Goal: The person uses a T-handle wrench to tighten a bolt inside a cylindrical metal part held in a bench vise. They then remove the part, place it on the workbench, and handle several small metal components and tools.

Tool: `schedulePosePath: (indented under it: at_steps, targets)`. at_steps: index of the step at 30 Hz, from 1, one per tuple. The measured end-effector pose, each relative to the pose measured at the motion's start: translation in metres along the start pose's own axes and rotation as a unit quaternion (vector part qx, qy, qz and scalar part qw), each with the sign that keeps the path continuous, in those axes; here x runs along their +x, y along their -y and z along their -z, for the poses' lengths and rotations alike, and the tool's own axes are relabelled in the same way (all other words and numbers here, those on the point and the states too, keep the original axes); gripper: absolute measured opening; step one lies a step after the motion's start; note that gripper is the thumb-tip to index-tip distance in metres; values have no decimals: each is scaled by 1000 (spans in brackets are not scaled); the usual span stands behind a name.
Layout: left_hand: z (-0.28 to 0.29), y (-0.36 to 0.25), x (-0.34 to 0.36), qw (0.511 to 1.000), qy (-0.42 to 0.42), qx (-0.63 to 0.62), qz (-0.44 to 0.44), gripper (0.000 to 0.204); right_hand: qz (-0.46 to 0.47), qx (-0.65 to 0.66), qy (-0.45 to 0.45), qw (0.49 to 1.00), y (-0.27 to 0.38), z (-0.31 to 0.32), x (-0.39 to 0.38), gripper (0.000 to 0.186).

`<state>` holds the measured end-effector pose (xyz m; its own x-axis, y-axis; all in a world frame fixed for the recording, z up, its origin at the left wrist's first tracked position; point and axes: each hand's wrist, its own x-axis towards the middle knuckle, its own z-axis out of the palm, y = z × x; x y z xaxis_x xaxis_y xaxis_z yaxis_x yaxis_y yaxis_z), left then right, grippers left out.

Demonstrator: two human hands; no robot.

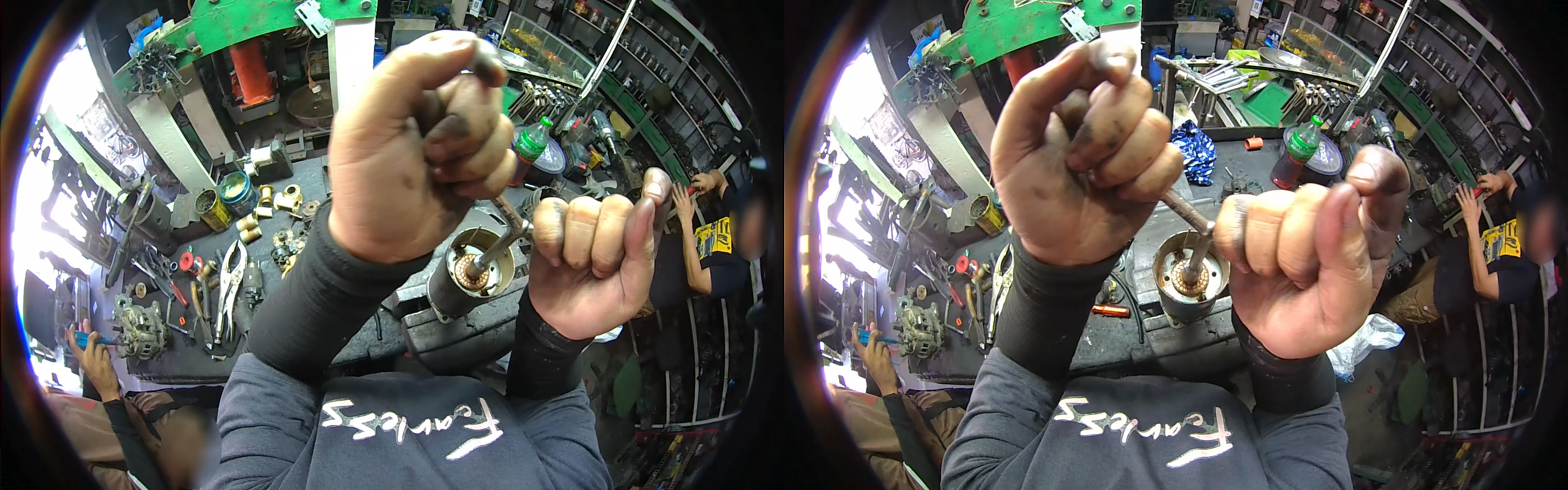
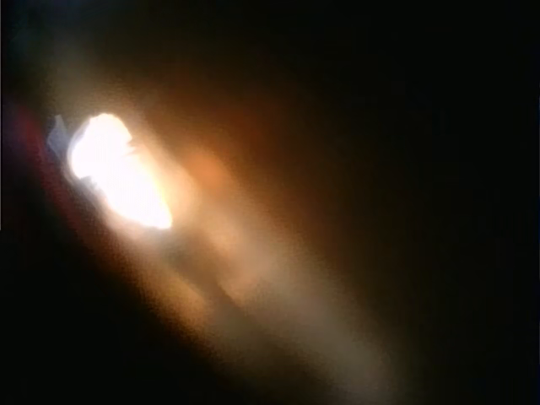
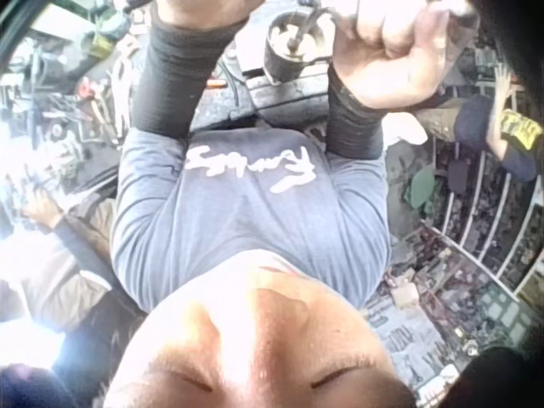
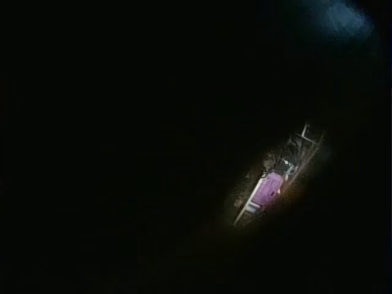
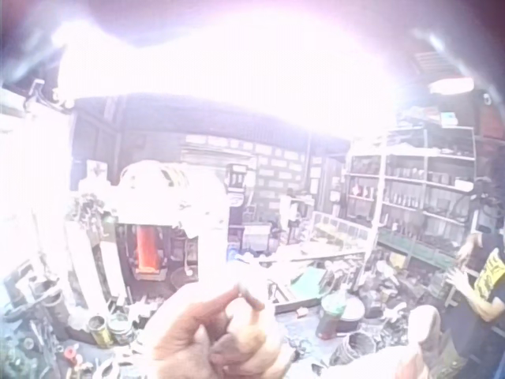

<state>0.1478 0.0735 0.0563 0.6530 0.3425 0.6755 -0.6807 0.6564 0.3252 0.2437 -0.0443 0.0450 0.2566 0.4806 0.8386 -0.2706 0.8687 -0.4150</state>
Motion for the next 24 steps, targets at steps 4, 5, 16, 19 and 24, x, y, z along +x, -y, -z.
schedulePosePath:
  at_steps: [4, 5, 16, 19, 24]
  targets:
    - [-24, 6, -8, 992, -49, 115, -26, 24, -31, 106, -100, 989, 7, 4, -6, 18]
    - [-25, 6, -10, 987, -62, 141, -38, 23, -28, 107, -84, 990, 7, 4, -7, 19]
    - [-30, 8, -31, 983, -127, 72, -115, 21, -24, 95, -25, 995, -6, -5, 2, 28]
    - [-30, 11, -34, 972, -135, 129, -144, 20, -23, 104, -43, 993, -7, -9, 2, 26]
    - [-59, 19, -47, 945, -175, 216, -171, 20, -106, 165, -127, 972, -5, -4, 14, 22]
